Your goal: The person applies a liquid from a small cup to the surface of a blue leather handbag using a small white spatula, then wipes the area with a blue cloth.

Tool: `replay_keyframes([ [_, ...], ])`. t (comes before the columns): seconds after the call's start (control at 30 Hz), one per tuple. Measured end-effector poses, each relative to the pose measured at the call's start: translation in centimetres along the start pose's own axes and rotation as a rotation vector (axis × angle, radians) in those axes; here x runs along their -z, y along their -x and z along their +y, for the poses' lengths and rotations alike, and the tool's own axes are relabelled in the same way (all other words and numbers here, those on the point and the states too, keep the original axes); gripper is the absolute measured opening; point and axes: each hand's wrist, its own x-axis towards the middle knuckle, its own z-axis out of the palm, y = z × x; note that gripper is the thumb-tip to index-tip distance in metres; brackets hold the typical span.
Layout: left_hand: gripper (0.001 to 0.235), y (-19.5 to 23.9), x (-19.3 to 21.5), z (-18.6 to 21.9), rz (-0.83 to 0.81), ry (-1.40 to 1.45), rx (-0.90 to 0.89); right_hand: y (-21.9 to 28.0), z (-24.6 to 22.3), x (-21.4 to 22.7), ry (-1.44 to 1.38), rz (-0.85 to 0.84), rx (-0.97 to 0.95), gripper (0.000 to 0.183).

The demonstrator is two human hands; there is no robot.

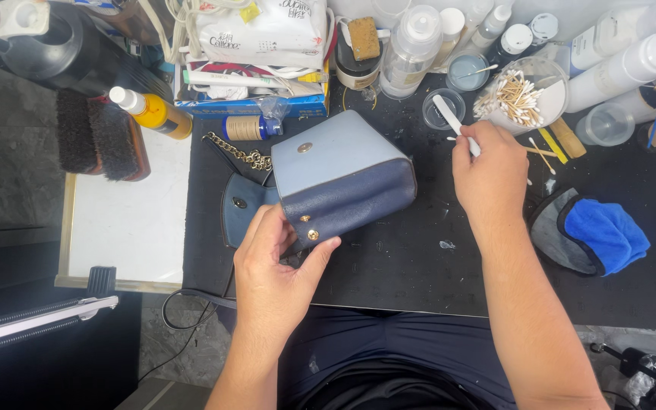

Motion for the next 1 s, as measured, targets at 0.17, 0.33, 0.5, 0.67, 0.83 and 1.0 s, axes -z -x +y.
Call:
replay_keyframes([
  [0.17, 0.047, -0.2, -0.2, 0.1, 0.001, -0.002, 0.020, 0.1, 0.4, 0.3, -0.020, 0.002, 0.004, 0.011],
  [0.33, 0.047, 0.0, -0.5, -0.7, 0.017, 0.077, 0.074, 0.5, 1.3, -0.4, -0.174, 0.017, -0.005, 0.016],
  [0.5, 0.059, 0.0, -0.6, -1.6, 0.073, 0.086, 0.084, 2.1, 2.7, -0.9, -0.505, 0.045, -0.081, 0.018],
  [0.67, 0.065, -0.5, -0.4, -0.8, 0.045, 0.053, -0.049, 4.8, 1.8, 2.1, -0.916, 0.053, -0.161, 0.022],
  [0.83, 0.066, -0.9, -0.5, 0.2, 0.016, -0.003, -0.095, 4.3, -1.9, 6.8, -0.769, -0.101, 0.199, 0.023],
  [1.0, 0.061, -1.1, 0.1, 1.2, -0.048, 0.055, -0.009, 1.6, -5.2, 9.6, -0.197, -0.058, 0.474, 0.022],
])
